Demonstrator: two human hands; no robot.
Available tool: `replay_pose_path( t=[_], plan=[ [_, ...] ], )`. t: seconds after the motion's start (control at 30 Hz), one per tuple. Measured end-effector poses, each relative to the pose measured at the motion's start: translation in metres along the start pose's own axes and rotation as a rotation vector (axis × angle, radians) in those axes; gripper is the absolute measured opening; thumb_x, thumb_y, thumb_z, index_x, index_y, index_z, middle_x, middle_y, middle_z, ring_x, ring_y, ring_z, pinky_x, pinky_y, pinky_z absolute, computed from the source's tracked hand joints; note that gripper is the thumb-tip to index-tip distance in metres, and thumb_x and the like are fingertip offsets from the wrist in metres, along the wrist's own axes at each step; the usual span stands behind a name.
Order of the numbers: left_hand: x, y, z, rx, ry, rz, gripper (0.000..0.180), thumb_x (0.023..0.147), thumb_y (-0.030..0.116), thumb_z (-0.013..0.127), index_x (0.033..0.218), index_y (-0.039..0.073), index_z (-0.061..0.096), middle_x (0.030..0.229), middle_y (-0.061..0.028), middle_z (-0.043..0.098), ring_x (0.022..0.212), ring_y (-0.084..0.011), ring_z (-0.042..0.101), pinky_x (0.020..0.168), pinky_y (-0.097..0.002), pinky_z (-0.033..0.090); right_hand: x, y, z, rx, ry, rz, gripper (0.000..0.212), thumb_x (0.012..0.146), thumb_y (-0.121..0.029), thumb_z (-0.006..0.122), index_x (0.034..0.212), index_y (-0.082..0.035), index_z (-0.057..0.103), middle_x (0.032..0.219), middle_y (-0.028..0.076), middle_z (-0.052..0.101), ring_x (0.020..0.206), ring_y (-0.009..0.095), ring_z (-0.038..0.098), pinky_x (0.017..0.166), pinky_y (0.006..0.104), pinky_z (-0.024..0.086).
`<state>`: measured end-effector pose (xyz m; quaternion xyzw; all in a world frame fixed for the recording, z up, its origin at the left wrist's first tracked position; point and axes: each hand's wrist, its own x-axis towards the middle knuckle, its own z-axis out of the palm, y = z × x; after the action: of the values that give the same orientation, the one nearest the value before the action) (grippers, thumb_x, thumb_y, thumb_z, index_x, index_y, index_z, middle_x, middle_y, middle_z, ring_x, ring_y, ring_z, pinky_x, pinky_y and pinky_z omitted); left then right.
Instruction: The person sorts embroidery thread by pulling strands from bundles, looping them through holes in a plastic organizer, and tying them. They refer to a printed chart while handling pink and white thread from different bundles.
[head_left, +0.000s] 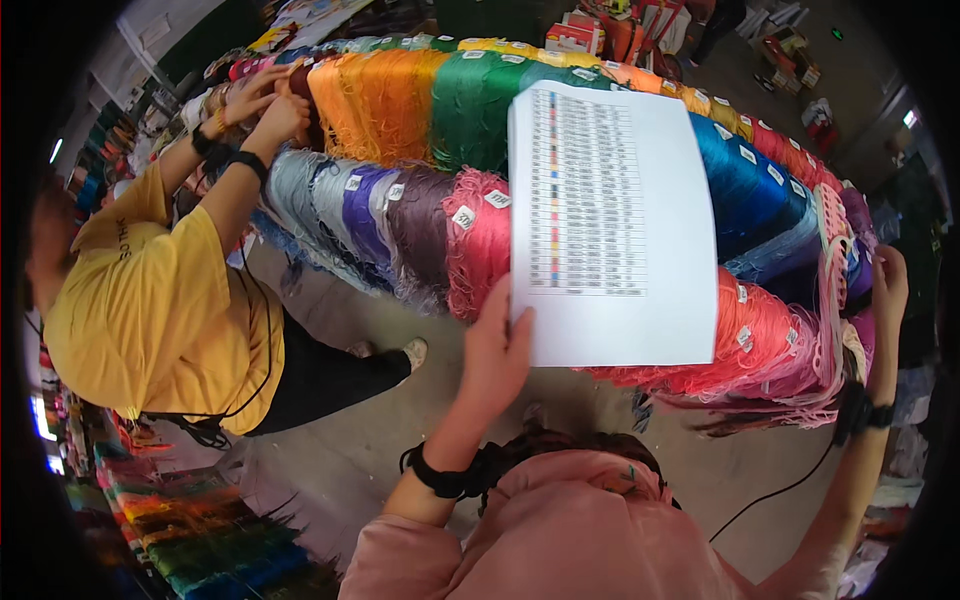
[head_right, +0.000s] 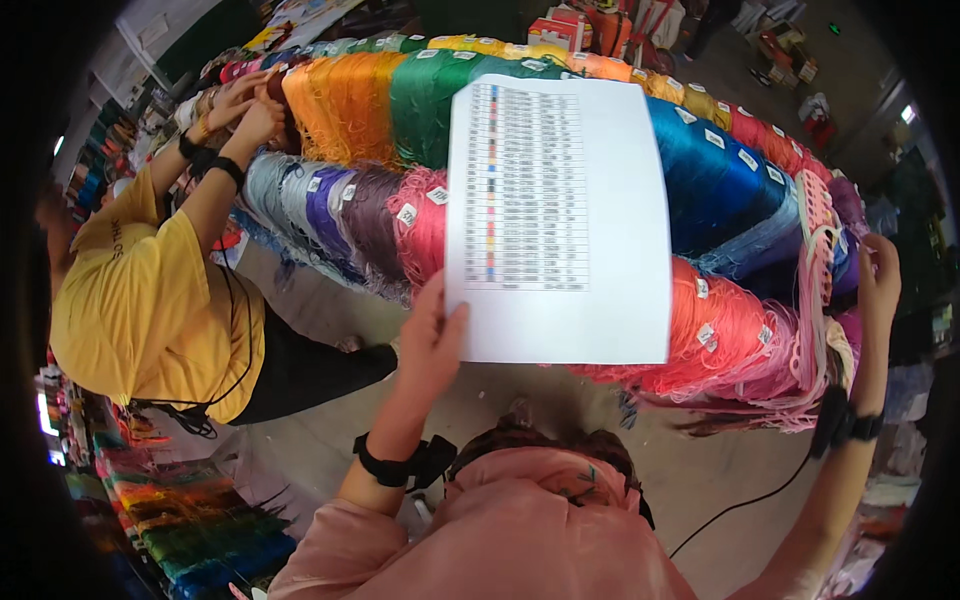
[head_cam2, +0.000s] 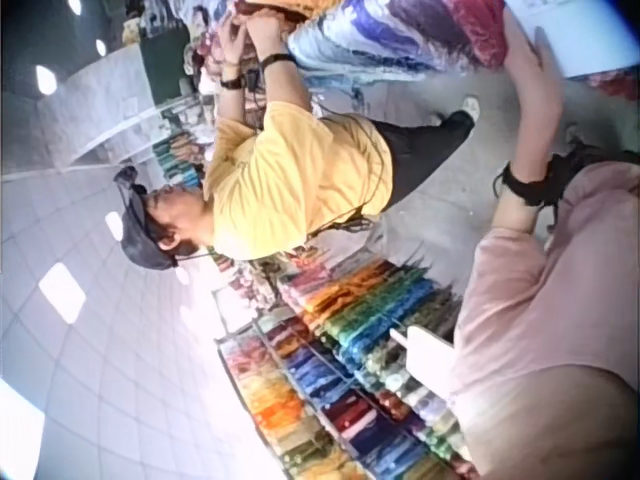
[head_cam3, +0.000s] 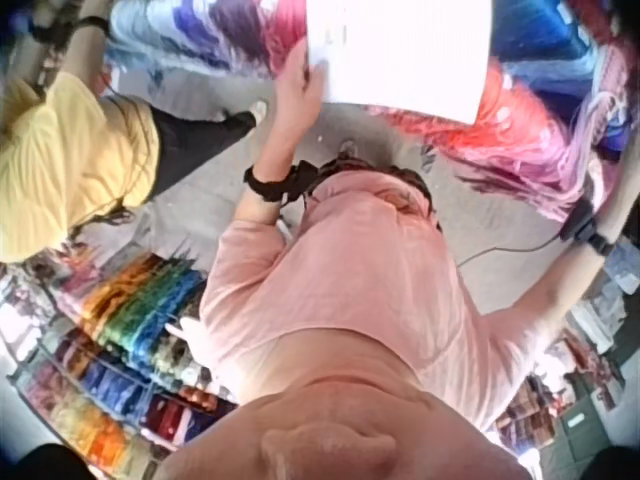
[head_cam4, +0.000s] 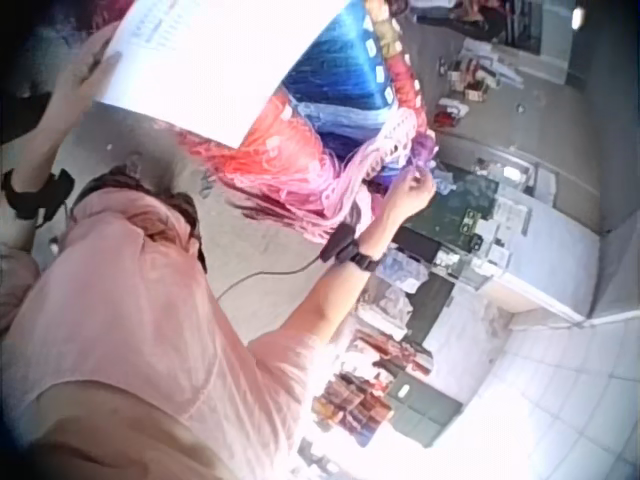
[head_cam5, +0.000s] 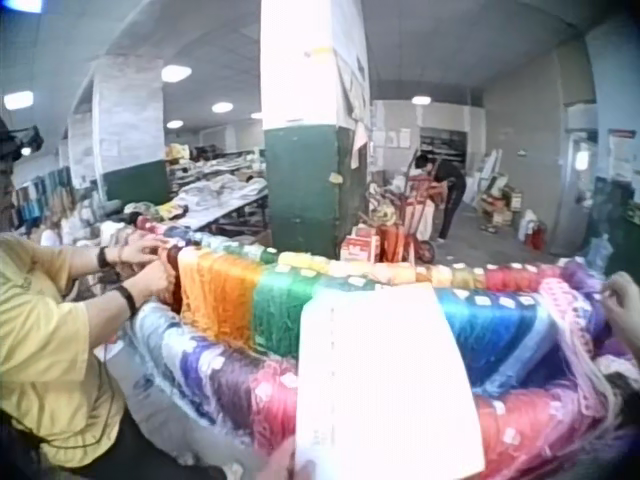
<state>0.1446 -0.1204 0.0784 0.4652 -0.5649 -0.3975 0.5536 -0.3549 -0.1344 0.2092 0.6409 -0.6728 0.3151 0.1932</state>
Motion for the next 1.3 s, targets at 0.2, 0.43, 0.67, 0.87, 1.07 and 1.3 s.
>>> replay_pose_path(
  t=[0.2, 0.43, 0.67, 0.87, 1.07, 1.3],
  plan=[
    [0.001, 0.0, 0.031, -0.058, -0.09, 0.017, 0.036, 0.077, 0.003, 0.044, 0.112, 0.002, 0.039, 0.085, -0.0204, 0.053, 0.071, -0.0159, 0.057, 0.061, -0.0271, 0.043, -0.049, -0.171, 0.038, 0.713, -0.44, 0.396, 0.039, 0.079, -0.015, 0.051, 0.112, 0.002, 0.039, 0.093, 0.009, 0.052, 0.085, 0.013, 0.049, 0.075, 0.0232, 0.037],
    [0.008, 0.003, 0.016, -0.132, -0.125, -0.15, 0.019, 0.076, 0.007, 0.051, 0.095, 0.001, 0.053, 0.075, -0.0129, 0.055, 0.061, -0.0165, 0.056, 0.055, -0.0273, 0.043, -0.049, -0.172, 0.072, 1.003, -0.337, 0.597, 0.022, 0.075, -0.001, 0.049, 0.097, 0.003, 0.046, 0.071, -0.001, 0.053, 0.061, 0.004, 0.048, 0.058, 0.0142, 0.037],
    [0.036, -0.012, -0.033, 0.293, 0.218, 0.122, 0.006, 0.073, 0.003, 0.056, 0.078, -0.001, 0.058, 0.067, -0.0023, 0.052, 0.055, -0.0046, 0.046, 0.049, -0.0179, 0.037, -0.052, -0.159, 0.082, 0.881, -0.201, 0.453, 0.008, 0.075, 0.002, 0.048, 0.081, -0.001, 0.053, 0.073, -0.001, 0.052, 0.066, 0.003, 0.045, 0.06, 0.0133, 0.033],
    [0.043, -0.016, -0.026, 0.447, 0.252, 0.225, 0.007, 0.069, 0.003, 0.059, 0.075, 0.001, 0.058, 0.064, -0.0103, 0.054, 0.052, -0.0154, 0.053, 0.049, -0.0248, 0.04, -0.057, -0.155, 0.083, 0.834, -0.268, 0.437, 0.01, 0.074, 0.004, 0.047, 0.081, 0.0, 0.054, 0.079, 0.0, 0.051, 0.071, 0.004, 0.044, 0.063, 0.015, 0.033],
    [0.045, -0.032, -0.025, 0.369, 0.238, 0.055, 0.006, 0.071, 0.005, 0.058, 0.074, 0.0, 0.057, 0.06, -0.0086, 0.055, 0.048, -0.013, 0.053, 0.046, -0.0228, 0.04, -0.053, -0.169, 0.048, 0.658, -0.112, 0.217, 0.011, 0.072, 0.004, 0.047, 0.082, 0.001, 0.053, 0.099, 0.006, 0.047, 0.08, 0.009, 0.045, 0.07, 0.0179, 0.034],
    [0.026, 0.012, -0.028, -0.119, 0.191, -0.145, 0.007, 0.078, 0.004, 0.048, 0.077, -0.001, 0.054, 0.063, -0.0029, 0.054, 0.051, -0.0059, 0.051, 0.044, -0.0157, 0.036, -0.062, -0.247, 0.009, 0.679, -0.197, -0.158, 0.009, 0.071, 0.004, 0.045, 0.077, 0.002, 0.052, 0.081, 0.013, 0.053, 0.076, 0.017, 0.049, 0.068, 0.0256, 0.038]
  ],
)
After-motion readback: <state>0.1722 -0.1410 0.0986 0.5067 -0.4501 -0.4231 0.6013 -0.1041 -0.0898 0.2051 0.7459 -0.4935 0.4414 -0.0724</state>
